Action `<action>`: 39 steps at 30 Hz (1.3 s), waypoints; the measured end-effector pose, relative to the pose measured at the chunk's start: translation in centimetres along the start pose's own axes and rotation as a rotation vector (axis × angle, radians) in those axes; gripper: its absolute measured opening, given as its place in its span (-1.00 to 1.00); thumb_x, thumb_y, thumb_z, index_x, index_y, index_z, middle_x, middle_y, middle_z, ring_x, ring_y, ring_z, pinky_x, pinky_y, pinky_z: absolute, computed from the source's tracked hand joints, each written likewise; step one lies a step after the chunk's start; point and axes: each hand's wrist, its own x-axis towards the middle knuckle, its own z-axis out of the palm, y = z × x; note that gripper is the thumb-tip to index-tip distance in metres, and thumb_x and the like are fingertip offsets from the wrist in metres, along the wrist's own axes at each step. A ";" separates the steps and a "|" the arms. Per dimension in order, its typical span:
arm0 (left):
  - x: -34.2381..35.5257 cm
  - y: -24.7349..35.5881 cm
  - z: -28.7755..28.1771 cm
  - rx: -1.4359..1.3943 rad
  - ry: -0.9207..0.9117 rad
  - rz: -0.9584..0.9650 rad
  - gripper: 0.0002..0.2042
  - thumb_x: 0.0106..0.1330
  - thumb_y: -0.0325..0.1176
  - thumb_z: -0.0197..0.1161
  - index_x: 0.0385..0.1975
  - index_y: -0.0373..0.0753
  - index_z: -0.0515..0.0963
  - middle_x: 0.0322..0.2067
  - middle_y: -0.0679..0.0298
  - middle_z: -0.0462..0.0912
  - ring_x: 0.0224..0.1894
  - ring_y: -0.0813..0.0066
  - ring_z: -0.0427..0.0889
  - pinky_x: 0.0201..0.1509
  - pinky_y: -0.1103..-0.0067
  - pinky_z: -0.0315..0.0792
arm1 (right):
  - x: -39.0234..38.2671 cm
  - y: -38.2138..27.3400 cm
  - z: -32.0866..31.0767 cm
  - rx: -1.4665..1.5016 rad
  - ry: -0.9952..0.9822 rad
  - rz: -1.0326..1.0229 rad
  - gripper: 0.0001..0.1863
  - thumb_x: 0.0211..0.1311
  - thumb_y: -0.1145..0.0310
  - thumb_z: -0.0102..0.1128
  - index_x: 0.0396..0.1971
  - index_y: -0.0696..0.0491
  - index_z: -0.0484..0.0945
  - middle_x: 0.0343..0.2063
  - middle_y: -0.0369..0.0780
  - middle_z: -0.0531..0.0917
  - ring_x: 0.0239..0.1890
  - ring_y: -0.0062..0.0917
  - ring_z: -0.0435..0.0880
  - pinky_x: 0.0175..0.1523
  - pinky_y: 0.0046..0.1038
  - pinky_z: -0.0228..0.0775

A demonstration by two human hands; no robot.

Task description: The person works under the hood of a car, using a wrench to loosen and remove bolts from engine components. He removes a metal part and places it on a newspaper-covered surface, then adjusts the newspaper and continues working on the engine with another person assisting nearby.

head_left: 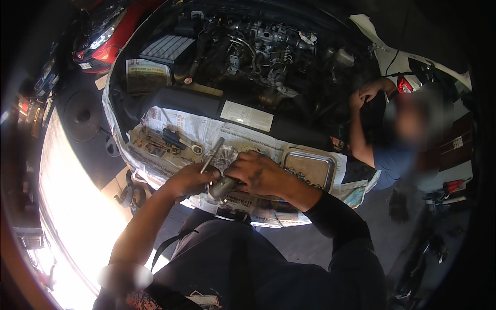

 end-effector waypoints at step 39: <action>2.0 -12.4 -11.3 0.885 0.584 0.394 -0.33 0.05 -0.09 0.72 0.12 -0.31 0.65 0.01 -0.05 0.73 0.09 -0.08 0.73 0.21 0.18 0.62 | 3.0 7.5 2.6 1.479 0.543 0.918 -0.29 0.38 0.14 0.54 0.35 0.22 0.47 0.05 -0.14 0.72 0.09 -0.40 0.73 0.21 -0.30 0.65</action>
